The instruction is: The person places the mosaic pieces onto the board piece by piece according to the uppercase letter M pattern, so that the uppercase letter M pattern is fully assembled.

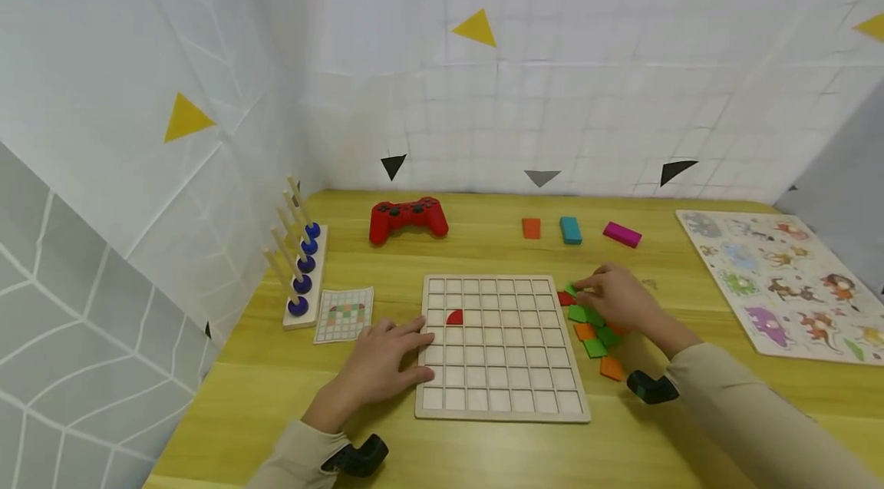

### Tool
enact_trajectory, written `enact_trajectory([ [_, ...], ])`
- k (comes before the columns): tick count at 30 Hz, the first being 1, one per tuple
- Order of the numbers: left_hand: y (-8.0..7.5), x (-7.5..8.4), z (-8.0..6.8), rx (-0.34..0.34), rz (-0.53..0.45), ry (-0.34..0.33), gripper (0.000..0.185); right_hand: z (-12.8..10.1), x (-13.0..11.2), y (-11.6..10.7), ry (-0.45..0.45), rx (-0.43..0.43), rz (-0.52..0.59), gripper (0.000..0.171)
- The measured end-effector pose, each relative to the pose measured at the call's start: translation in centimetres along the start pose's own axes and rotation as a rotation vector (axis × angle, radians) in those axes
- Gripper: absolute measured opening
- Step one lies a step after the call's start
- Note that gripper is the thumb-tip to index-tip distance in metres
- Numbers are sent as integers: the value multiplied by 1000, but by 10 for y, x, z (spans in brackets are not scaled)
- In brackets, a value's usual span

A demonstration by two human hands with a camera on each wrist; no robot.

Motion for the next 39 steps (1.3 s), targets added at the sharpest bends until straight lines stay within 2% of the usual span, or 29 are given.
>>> enact_trajectory([
  [7,0,-1,0,-2,-17,3,53,-4,14,-4,99,4,-32,29],
  [15,0,-1,-1,-12,-18,-6,53,-4,21,-3,129,5,-27,43],
  [22,1,-1,0,-20,-19,-12,52,0,20,-1,150,8,-36,32],
  [26,2,-2,0,-17,-18,-10,53,3,6,-5,121,40,-18,34],
  [32,1,-3,0,-22,-23,-6,53,6,-30,-6,67,91,27,27],
  [37,2,-4,0,-42,-22,-1,56,10,-60,4,15,57,27,22],
  [39,1,-4,0,-57,-19,7,59,11,-74,9,-34,46,34,21],
])
Point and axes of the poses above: each hand's wrist, its own z-axis towards the middle knuckle, its own y-axis out of the palm, x = y × z, the point moved 5 cm from there along z, towards the middle knuckle, and after that the axes turned 12 degrees about x, right-handed, at the moved point
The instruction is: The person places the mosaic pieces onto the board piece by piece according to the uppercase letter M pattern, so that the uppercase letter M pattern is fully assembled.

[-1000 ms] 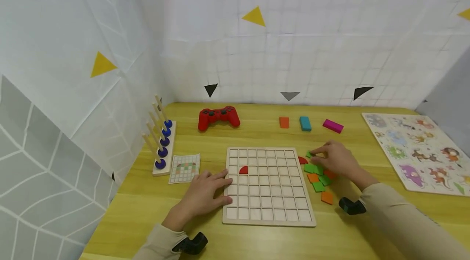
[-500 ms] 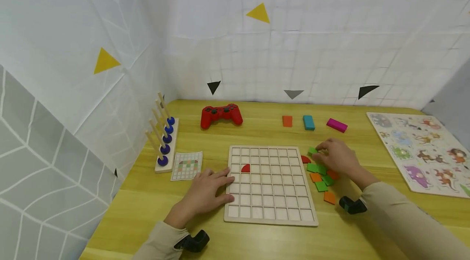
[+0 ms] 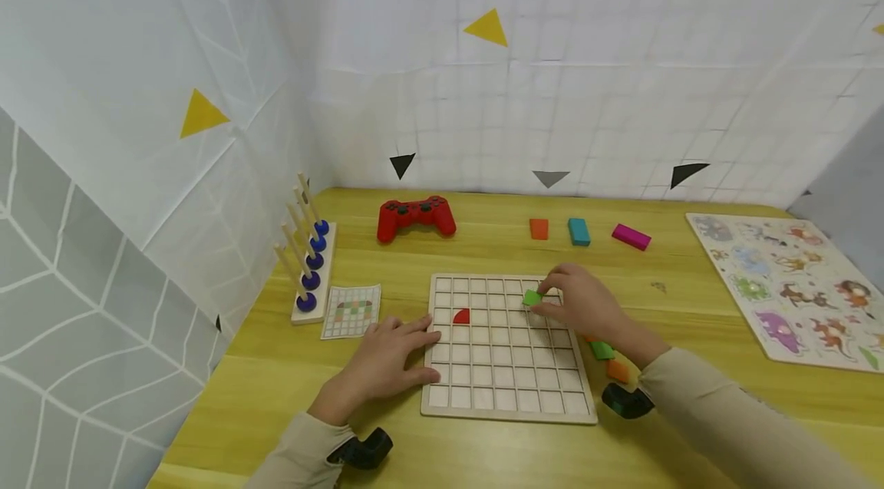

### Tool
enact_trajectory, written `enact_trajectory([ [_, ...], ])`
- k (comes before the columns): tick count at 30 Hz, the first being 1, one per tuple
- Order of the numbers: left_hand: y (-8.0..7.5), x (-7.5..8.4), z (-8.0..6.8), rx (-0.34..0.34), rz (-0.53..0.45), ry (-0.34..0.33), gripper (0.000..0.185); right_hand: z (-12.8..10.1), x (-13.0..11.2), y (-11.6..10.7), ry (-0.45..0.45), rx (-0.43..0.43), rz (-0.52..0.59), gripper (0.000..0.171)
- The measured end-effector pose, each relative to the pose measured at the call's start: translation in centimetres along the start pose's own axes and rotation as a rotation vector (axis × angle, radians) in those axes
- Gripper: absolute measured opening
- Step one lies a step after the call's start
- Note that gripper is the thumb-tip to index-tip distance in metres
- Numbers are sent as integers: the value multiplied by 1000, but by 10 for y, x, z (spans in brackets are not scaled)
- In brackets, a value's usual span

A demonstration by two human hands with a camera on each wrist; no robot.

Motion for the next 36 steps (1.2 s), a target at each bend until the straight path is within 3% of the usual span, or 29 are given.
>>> enact_trajectory([
  [5,-2,2,1,-30,-7,15,63,2,-29,14,-163,18,8,22],
  [9,-2,2,1,-48,-3,18,69,4,-43,22,-209,24,29,22],
  [16,1,1,-1,-95,14,18,82,5,-53,33,-186,-9,38,21],
  [24,1,1,-3,-97,3,-4,80,6,-58,38,-206,6,20,25],
  [36,0,0,-3,-103,2,-27,80,11,-58,46,-121,-27,33,23],
])
Point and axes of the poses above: each hand's wrist, its own z-axis towards the middle knuckle, its own y-axis out of the palm, x = y × z, the point moved 5 cm from there along z, towards the middle knuckle, and after that the axes turned 12 degrees about x, right-handed, at the moved point
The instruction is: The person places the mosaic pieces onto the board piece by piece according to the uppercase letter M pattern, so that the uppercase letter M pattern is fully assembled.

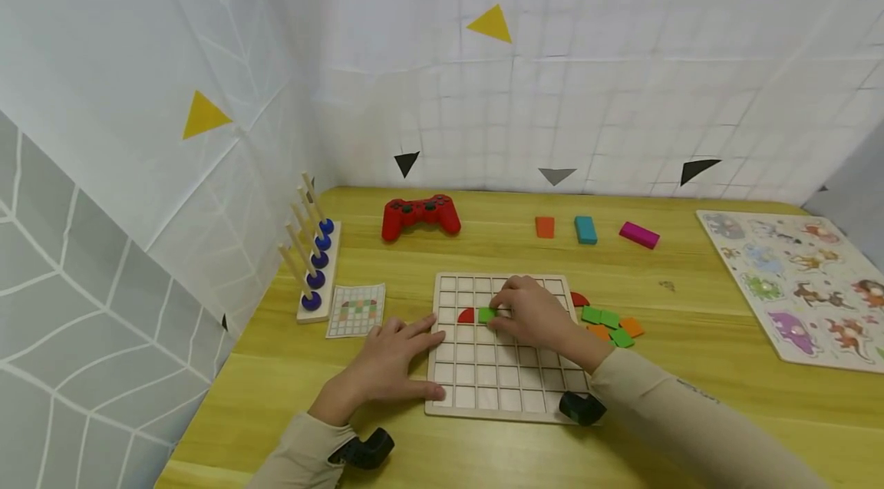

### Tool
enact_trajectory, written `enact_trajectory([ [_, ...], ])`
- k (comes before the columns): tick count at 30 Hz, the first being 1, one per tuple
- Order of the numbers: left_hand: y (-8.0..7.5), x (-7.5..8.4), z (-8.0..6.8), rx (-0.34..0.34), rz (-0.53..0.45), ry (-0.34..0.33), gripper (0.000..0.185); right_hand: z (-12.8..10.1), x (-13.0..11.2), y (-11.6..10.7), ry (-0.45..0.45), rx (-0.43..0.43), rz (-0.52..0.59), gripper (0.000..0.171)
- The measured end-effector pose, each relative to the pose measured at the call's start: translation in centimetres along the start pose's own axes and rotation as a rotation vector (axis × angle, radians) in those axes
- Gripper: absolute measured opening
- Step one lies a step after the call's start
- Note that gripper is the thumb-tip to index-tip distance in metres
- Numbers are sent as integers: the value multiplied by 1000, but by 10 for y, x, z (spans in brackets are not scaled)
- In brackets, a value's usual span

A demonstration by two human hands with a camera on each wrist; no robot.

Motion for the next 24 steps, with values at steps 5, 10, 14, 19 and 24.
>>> enact_trajectory([
  [5,1,-1,1,-2,2,-4,80,0,-1,0,-18,21,-8,23],
  [10,1,-1,1,-2,5,-6,81,1,-2,2,0,8,-4,24],
  [14,2,-2,1,1,6,0,81,1,-1,3,11,-8,-12,26],
  [19,3,-2,1,4,16,3,81,-1,-3,3,4,3,-5,24],
  [24,3,-3,0,6,15,4,81,-3,-2,0,-14,31,-4,25],
])
Point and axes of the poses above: each hand's wrist, its own z-axis towards the middle knuckle, its own y-axis out of the palm, x = y × z, the point moved 5 cm from there along z, towards the middle knuckle, and after that the axes turned 12 degrees about x, right-handed, at the moved point
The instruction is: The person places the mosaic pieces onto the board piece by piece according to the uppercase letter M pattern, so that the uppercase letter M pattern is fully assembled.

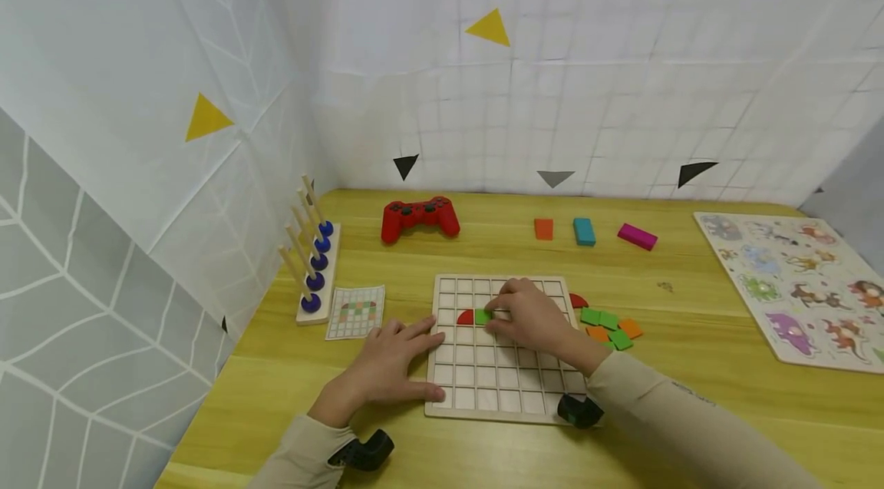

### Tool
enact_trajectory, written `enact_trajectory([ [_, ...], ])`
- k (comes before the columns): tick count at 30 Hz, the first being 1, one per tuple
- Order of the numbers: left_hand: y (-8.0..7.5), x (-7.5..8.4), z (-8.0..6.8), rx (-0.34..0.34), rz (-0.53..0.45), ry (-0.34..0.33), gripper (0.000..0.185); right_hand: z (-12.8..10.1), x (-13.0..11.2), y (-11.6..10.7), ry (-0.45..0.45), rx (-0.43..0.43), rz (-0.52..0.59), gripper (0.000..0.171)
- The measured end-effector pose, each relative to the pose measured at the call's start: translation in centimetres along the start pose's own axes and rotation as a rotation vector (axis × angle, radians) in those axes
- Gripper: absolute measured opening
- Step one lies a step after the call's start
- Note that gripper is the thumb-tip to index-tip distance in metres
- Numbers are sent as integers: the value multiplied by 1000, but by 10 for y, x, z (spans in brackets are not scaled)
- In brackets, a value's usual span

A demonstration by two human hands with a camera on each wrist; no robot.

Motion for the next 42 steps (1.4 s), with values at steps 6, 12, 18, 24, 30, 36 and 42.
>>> enact_trajectory([
  [6,1,0,0,-3,-20,4,81,-15,44,-31,103,36,11,25],
  [12,-1,0,-1,1,-32,2,81,-55,111,-72,263,13,-13,26],
  [18,-3,0,-2,4,-32,11,81,-93,140,-88,245,-15,-54,22],
  [24,-3,1,-1,3,-25,11,81,-103,143,-87,131,19,-66,26],
  [30,0,1,-1,-6,-17,13,81,-108,144,-86,28,73,-111,24],
  [36,1,2,-1,-8,-22,6,81,-111,144,-87,43,77,-115,20],
  [42,0,1,0,-5,-20,0,81,-93,125,-91,8,117,-84,18],
])
Point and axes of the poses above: each hand's wrist, its own z-axis towards the middle knuckle, its own y-axis out of the palm, x = y × z, the point moved 5 cm from there along z, towards the middle knuckle, and after that the axes turned 12 degrees about x, right-handed, at the moved point
